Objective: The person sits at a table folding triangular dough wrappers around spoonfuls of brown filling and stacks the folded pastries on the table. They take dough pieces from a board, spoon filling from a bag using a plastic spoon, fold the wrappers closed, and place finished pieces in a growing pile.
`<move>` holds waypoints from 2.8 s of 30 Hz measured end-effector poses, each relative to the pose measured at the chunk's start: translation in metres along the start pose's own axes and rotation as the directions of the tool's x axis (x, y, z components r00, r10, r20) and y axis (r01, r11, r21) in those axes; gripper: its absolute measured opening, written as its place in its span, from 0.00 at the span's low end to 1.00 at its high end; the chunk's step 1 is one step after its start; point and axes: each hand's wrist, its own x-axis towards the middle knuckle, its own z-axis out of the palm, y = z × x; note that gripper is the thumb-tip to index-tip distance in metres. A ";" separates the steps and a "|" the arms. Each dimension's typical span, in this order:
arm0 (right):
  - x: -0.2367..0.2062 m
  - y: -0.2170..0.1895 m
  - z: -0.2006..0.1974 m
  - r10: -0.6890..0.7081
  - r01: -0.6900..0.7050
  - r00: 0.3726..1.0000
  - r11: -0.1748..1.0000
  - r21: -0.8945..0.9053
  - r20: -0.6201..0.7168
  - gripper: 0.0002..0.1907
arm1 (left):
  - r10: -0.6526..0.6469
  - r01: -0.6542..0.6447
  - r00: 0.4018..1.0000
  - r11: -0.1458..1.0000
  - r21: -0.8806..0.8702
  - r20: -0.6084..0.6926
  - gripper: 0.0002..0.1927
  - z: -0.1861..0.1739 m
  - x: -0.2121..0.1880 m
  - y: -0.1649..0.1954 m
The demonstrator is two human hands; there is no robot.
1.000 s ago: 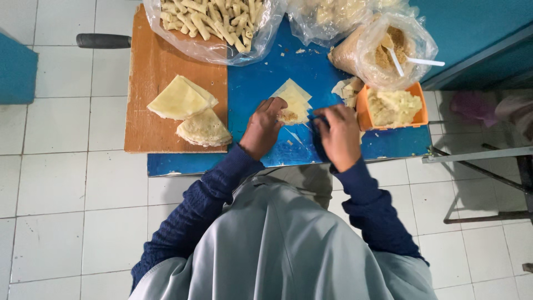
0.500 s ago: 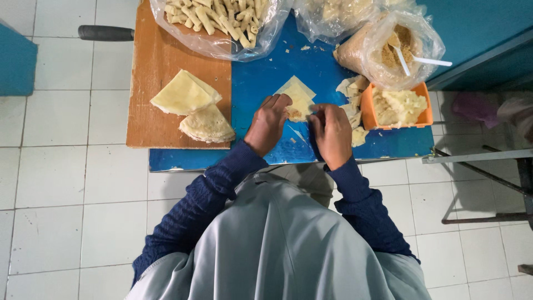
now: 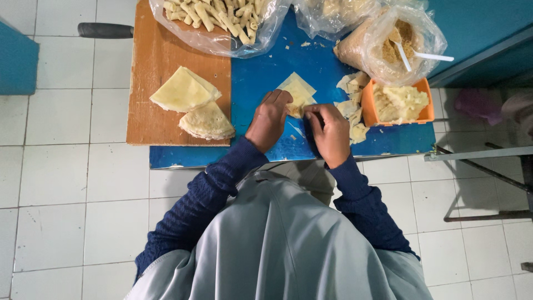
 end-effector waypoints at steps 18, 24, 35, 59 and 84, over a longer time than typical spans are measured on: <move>0.018 0.010 -0.001 -0.237 0.254 0.964 0.956 -0.145 0.122 0.05 | 0.087 -0.089 0.993 0.996 0.017 0.083 0.07 -0.001 0.006 0.011; 0.031 0.018 -0.006 -0.230 0.236 0.971 0.967 -0.097 0.067 0.05 | 0.091 -0.103 0.993 0.981 0.164 0.075 0.02 0.016 0.031 0.012; 0.016 0.021 -0.018 -0.340 0.355 0.934 0.914 -0.195 0.105 0.07 | 0.059 -0.057 0.990 0.998 -0.018 0.127 0.02 0.015 0.024 0.020; 0.022 0.009 0.026 -0.333 0.340 0.940 0.882 -0.327 0.078 0.10 | 0.090 -0.099 0.994 0.985 0.140 0.070 0.05 -0.001 0.024 -0.019; 0.093 -0.037 0.091 -0.414 0.453 0.890 0.851 -0.264 0.191 0.27 | 0.114 -0.160 0.979 0.945 0.285 0.171 0.25 -0.086 -0.015 -0.058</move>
